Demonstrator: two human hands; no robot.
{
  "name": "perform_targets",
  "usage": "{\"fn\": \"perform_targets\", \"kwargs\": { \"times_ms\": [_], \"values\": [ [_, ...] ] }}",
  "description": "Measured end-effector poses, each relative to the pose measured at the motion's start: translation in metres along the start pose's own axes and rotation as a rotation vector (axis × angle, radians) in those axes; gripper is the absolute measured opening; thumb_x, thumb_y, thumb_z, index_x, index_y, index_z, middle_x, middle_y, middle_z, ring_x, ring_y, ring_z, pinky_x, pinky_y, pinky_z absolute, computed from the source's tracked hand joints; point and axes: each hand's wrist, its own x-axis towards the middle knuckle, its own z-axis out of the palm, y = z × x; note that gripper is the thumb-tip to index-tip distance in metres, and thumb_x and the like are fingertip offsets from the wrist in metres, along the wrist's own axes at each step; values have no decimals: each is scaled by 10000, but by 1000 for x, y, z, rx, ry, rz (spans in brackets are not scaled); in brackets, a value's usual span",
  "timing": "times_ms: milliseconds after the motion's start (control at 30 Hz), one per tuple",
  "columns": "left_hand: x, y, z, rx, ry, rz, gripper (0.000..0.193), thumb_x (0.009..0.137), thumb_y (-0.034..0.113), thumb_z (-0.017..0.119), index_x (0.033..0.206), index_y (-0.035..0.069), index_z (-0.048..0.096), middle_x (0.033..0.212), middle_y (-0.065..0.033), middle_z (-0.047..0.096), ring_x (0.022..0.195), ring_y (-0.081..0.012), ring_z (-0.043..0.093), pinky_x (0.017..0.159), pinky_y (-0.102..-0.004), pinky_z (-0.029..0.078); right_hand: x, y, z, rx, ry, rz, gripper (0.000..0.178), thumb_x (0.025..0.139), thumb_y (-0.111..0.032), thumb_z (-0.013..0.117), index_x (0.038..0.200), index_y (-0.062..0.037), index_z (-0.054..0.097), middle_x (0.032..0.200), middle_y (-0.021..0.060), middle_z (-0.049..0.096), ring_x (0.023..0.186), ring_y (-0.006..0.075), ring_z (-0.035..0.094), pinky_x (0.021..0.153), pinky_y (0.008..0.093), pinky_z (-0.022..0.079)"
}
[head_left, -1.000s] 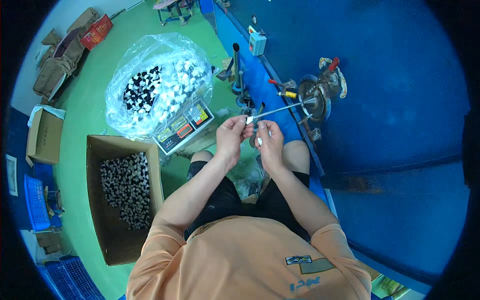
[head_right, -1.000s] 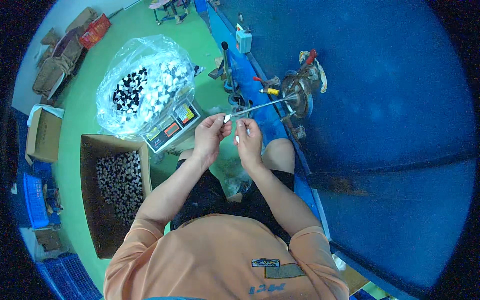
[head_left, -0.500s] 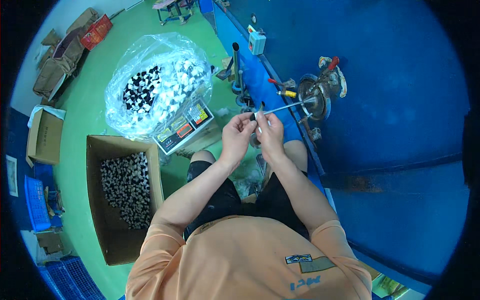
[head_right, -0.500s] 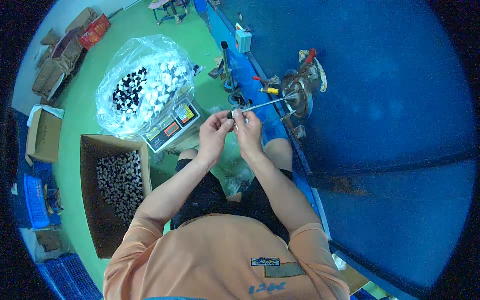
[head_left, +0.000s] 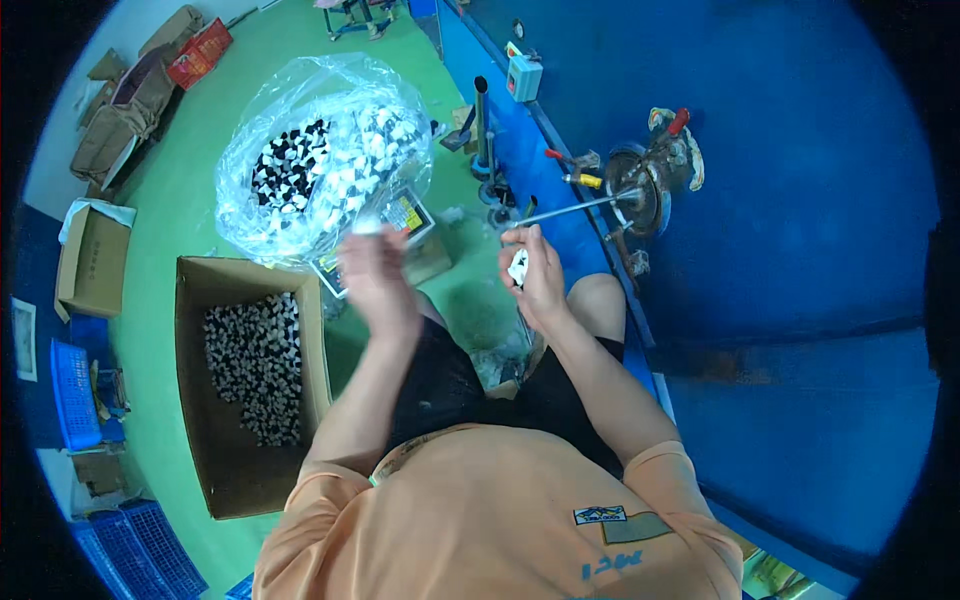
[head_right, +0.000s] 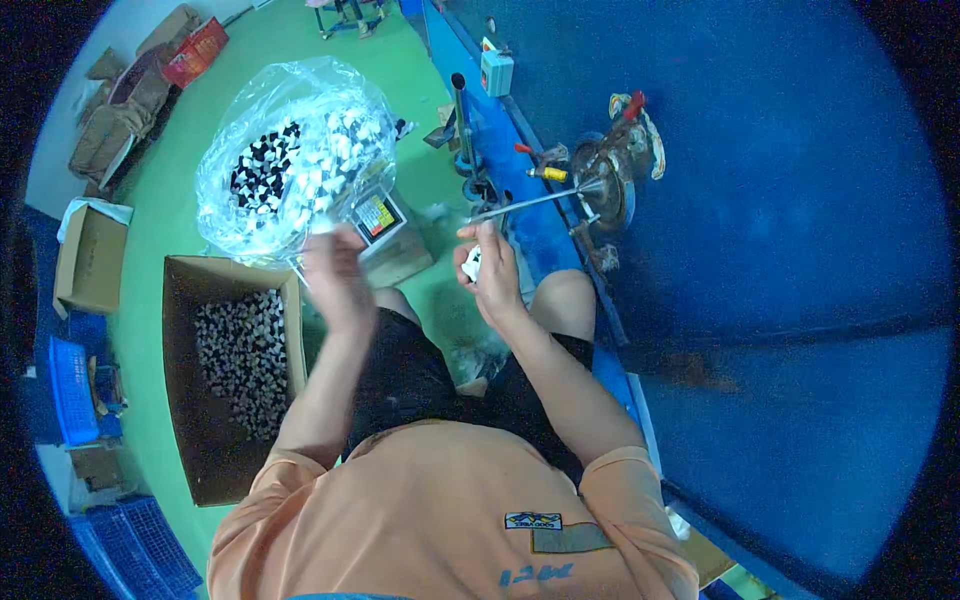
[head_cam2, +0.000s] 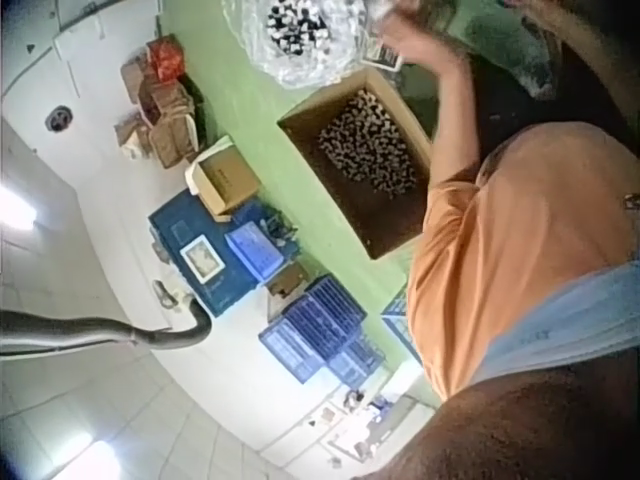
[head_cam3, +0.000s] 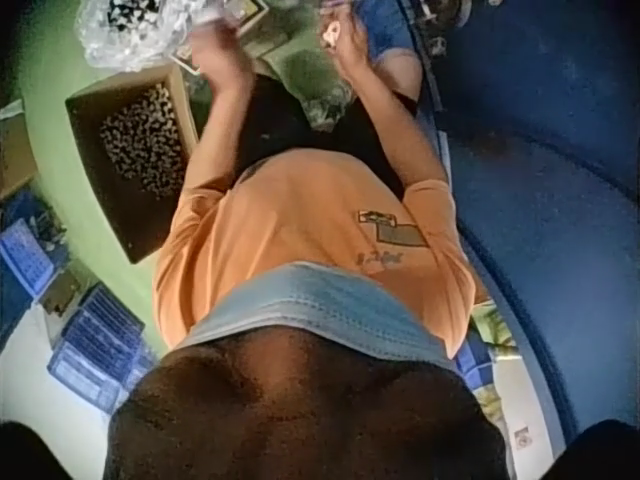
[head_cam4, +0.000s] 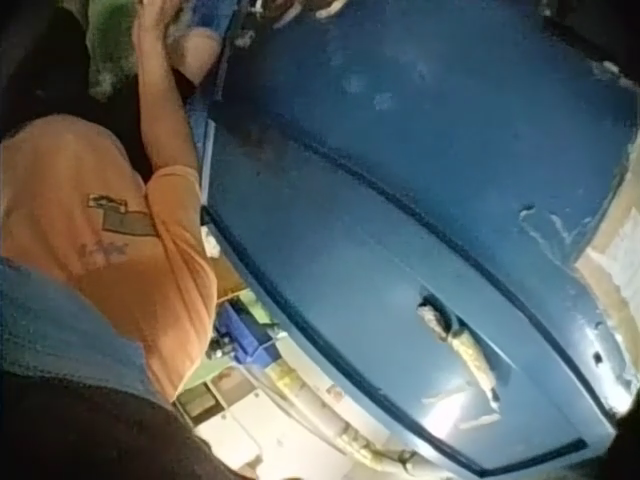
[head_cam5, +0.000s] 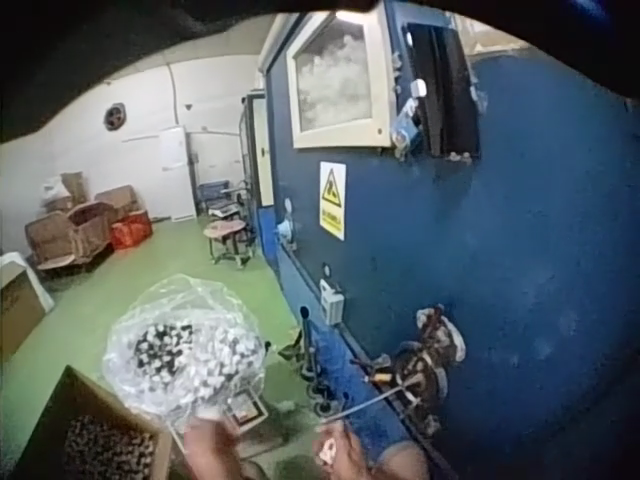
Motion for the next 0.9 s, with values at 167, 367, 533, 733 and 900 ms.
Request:
{"fn": "perform_targets", "kwargs": {
  "times_ms": [167, 367, 533, 733, 900],
  "values": [
    [-9, 18, -13, 283, 27, -173, 210, 949, 173, 601, 1101, 29, 615, 928, -85, 650, 809, -130, 595, 765, -272, 486, -6, 5, 9, -36, -57, 46, 482, 1055, -483, 312, 1185, -72, 529, 733, 19, 557, 524, 62, 436, 422, 201, 316],
    [-33, -34, -3, 617, -631, -442, 125, 879, 54, 618, 987, -6, 636, 930, -74, 653, 788, -145, 594, 713, -272, 487, -4, 15, 13, -241, -134, -29, 494, 1056, -484, 316, 1244, -72, 516, 727, 34, 561, 512, 76, 439, 426, 208, 335],
    [-26, -38, 4, 811, -773, -364, 99, 877, 41, 613, 963, 1, 639, 894, -79, 646, 748, -137, 590, 693, -262, 482, 0, 23, 4, -295, -67, -74, 385, 1059, -400, 376, 1181, -70, 533, 745, 34, 567, 527, 81, 450, 425, 215, 345],
    [-24, -30, 20, 758, -541, -397, 76, 877, 22, 597, 937, -5, 635, 876, -91, 636, 712, -123, 580, 675, -245, 472, 0, 20, 3, -436, -48, -56, 248, 1033, -286, 462, 1085, -52, 525, 774, 39, 568, 577, 90, 482, 441, 231, 382],
    [-18, -37, 21, 880, -594, -243, 82, 896, 27, 596, 954, -17, 633, 859, -79, 641, 707, -121, 586, 673, -241, 482, 1, 23, 3, -380, 2, -38, 167, 1010, -217, 497, 1040, -54, 513, 762, 34, 568, 584, 85, 484, 445, 222, 388]
  ]
}}
